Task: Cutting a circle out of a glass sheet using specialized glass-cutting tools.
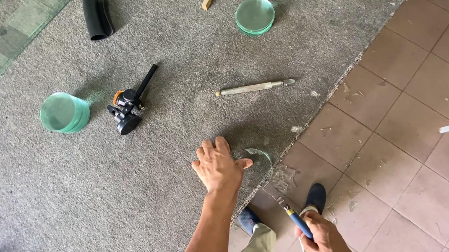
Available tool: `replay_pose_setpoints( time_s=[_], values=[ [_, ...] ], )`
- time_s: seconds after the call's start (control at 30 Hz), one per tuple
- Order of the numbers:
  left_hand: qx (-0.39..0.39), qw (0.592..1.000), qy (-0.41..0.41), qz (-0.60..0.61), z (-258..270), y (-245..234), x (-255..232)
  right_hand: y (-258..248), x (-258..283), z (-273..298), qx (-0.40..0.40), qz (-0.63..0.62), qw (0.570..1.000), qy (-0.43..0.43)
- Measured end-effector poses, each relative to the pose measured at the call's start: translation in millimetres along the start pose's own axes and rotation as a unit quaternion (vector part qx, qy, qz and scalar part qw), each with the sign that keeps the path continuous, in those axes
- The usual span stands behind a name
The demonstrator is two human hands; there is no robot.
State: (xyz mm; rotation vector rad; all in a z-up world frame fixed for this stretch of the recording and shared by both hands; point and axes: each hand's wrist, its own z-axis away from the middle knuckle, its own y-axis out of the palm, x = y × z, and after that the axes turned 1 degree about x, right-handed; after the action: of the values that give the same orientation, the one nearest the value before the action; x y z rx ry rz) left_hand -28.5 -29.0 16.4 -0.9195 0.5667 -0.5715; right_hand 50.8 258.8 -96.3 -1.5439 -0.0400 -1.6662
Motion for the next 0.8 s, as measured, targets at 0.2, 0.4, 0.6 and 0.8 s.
replay_pose_setpoints(
  time_s=[0.2, 0.4, 0.6, 0.8],
  values=[
    [0.004, 1.000, -0.005, 0.004, 0, 0, -1, 1, 2, -4, -0.006, 0.034, 0.999, 0.006],
    [0.001, 1.000, -0.002, 0.003, -1, 3, 1, 14, -27, 1, 0.037, 0.008, 0.999, 0.013],
    [-0.018, 1.000, 0.004, 0.013, 0, 1, 1, 20, -79, 6, -0.060, 0.214, 0.970, -0.099],
    [-0.031, 0.998, 0.035, 0.048, 7, -1, 11, 9, -102, 22, 0.123, -0.017, 0.979, 0.161]
  ],
)
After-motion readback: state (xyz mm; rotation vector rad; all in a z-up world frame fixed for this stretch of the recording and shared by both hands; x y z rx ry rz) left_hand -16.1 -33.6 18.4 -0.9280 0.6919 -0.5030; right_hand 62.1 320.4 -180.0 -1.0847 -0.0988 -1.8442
